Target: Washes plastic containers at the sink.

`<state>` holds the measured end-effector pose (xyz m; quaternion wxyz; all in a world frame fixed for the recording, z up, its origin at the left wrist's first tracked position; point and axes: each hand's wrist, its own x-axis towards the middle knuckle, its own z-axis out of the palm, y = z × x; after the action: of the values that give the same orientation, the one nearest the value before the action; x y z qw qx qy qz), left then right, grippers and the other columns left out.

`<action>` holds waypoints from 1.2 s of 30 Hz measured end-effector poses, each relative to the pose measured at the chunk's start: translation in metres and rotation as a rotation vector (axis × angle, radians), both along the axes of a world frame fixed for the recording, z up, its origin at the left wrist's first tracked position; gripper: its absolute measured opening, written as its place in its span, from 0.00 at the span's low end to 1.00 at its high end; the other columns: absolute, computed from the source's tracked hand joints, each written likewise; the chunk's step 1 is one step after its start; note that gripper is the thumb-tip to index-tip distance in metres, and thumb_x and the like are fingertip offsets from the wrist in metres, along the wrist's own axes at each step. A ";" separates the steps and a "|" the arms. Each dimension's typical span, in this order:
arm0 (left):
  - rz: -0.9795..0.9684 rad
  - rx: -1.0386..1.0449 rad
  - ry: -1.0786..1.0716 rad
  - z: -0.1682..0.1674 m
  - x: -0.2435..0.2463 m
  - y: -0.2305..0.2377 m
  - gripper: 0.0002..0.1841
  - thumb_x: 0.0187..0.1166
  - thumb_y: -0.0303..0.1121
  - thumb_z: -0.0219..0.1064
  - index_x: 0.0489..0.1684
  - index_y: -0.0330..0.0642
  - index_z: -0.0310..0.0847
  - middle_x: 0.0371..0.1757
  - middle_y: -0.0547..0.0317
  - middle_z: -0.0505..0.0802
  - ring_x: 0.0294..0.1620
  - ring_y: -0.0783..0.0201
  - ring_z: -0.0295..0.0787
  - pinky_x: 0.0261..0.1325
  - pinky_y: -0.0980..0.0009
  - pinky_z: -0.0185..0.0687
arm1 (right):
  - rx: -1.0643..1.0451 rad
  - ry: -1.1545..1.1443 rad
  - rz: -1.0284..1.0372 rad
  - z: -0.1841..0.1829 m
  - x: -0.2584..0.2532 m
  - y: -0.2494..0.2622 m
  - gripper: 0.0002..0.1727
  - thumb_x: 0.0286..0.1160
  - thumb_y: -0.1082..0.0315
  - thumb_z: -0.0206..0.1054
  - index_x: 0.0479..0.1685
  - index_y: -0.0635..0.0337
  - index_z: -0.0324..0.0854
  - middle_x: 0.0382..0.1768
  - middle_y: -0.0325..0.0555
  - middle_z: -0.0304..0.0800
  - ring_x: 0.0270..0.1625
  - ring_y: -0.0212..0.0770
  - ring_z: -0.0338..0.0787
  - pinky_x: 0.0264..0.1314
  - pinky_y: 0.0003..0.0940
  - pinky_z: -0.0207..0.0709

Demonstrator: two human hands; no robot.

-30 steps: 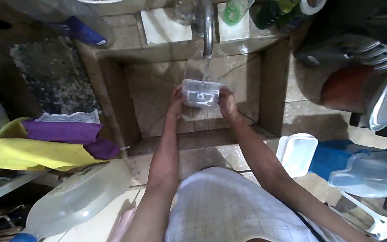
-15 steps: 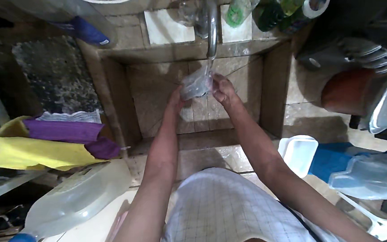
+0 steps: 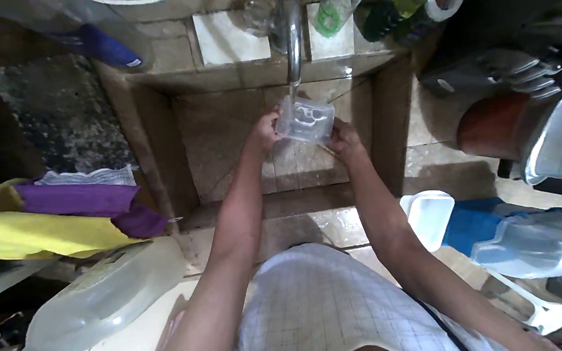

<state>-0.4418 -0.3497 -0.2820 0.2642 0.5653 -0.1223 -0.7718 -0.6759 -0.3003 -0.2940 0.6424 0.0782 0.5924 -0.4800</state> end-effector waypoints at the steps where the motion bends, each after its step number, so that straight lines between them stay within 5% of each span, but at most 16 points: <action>1: 0.019 -0.042 0.065 0.002 0.004 0.007 0.20 0.91 0.35 0.54 0.80 0.49 0.70 0.62 0.51 0.88 0.55 0.58 0.88 0.55 0.60 0.87 | 0.008 0.027 0.039 -0.003 0.000 0.004 0.17 0.89 0.61 0.56 0.70 0.56 0.74 0.51 0.49 0.88 0.49 0.45 0.90 0.50 0.46 0.88; 5: 0.072 -0.086 0.262 0.000 0.022 0.037 0.20 0.93 0.34 0.46 0.81 0.42 0.65 0.63 0.50 0.88 0.61 0.57 0.88 0.65 0.56 0.86 | 0.024 0.130 0.058 -0.012 0.017 0.010 0.20 0.90 0.56 0.54 0.70 0.56 0.76 0.54 0.51 0.88 0.52 0.47 0.89 0.52 0.48 0.86; 8: 0.026 -0.136 0.275 -0.005 0.033 0.054 0.19 0.89 0.30 0.53 0.77 0.40 0.67 0.60 0.51 0.90 0.57 0.58 0.90 0.63 0.57 0.88 | -0.022 0.127 0.093 -0.018 0.028 0.008 0.24 0.90 0.49 0.52 0.68 0.56 0.78 0.54 0.49 0.90 0.55 0.45 0.90 0.55 0.49 0.86; 12: 0.011 -0.227 0.315 -0.005 0.044 0.060 0.15 0.83 0.29 0.61 0.65 0.43 0.75 0.54 0.56 0.93 0.49 0.63 0.92 0.57 0.64 0.90 | -0.030 0.074 0.223 -0.018 0.033 0.006 0.35 0.86 0.35 0.52 0.79 0.51 0.72 0.65 0.49 0.88 0.64 0.48 0.88 0.62 0.51 0.85; 15: 0.024 -0.235 0.256 -0.009 0.046 0.062 0.15 0.82 0.32 0.66 0.64 0.44 0.74 0.48 0.57 0.91 0.46 0.63 0.90 0.53 0.64 0.90 | -0.111 0.066 0.261 -0.018 0.036 0.006 0.30 0.84 0.44 0.62 0.76 0.53 0.77 0.61 0.49 0.90 0.60 0.47 0.91 0.61 0.48 0.87; 18: 0.124 -0.224 0.150 -0.016 0.049 0.064 0.14 0.83 0.33 0.66 0.62 0.45 0.72 0.43 0.60 0.87 0.40 0.66 0.86 0.49 0.66 0.88 | -0.218 0.019 0.240 -0.017 0.029 0.008 0.25 0.86 0.50 0.62 0.73 0.57 0.77 0.59 0.50 0.90 0.60 0.46 0.90 0.63 0.48 0.86; 23: 0.329 -0.207 0.109 -0.012 0.079 0.064 0.07 0.92 0.39 0.54 0.53 0.51 0.74 0.36 0.68 0.85 0.28 0.76 0.81 0.30 0.81 0.81 | -0.322 0.073 0.152 -0.013 0.001 0.022 0.15 0.85 0.63 0.64 0.66 0.54 0.75 0.41 0.40 0.88 0.38 0.36 0.88 0.42 0.35 0.88; 25: 0.368 -0.235 0.109 -0.009 0.098 0.066 0.07 0.92 0.41 0.54 0.50 0.52 0.75 0.35 0.69 0.85 0.27 0.76 0.81 0.27 0.82 0.80 | -0.333 0.121 0.134 -0.009 -0.010 0.030 0.19 0.83 0.66 0.65 0.70 0.53 0.73 0.44 0.40 0.87 0.40 0.36 0.88 0.45 0.36 0.88; 28: 0.392 -0.280 0.182 -0.004 0.120 0.069 0.08 0.92 0.43 0.55 0.49 0.53 0.77 0.34 0.69 0.86 0.28 0.77 0.82 0.30 0.82 0.82 | -0.336 0.094 0.092 -0.014 -0.020 0.040 0.20 0.86 0.64 0.63 0.74 0.52 0.69 0.49 0.44 0.88 0.48 0.40 0.90 0.52 0.42 0.89; 31: 0.345 -0.331 0.287 0.000 0.120 0.069 0.14 0.90 0.47 0.57 0.61 0.52 0.77 0.44 0.65 0.90 0.38 0.72 0.87 0.44 0.74 0.88 | -0.293 0.115 0.073 -0.024 -0.004 0.041 0.15 0.86 0.62 0.63 0.67 0.51 0.74 0.41 0.40 0.86 0.35 0.34 0.85 0.38 0.33 0.85; 33: 0.332 -0.339 0.302 0.006 0.101 0.067 0.14 0.91 0.46 0.55 0.61 0.51 0.78 0.44 0.65 0.90 0.36 0.73 0.85 0.42 0.75 0.87 | -0.253 0.128 0.074 -0.024 0.019 0.038 0.14 0.83 0.65 0.66 0.63 0.50 0.75 0.38 0.38 0.85 0.27 0.30 0.80 0.27 0.27 0.79; 36: 0.286 -0.309 0.305 0.003 0.075 0.064 0.13 0.92 0.44 0.54 0.60 0.51 0.78 0.42 0.66 0.89 0.35 0.73 0.84 0.42 0.75 0.86 | -0.234 0.071 0.099 -0.021 0.056 0.031 0.10 0.86 0.64 0.63 0.60 0.50 0.74 0.36 0.37 0.83 0.29 0.31 0.81 0.30 0.29 0.80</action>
<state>-0.3672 -0.2856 -0.2795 0.4692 0.4067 -0.1166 -0.7752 -0.6195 -0.2692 -0.3153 0.6486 -0.0436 0.5576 -0.5162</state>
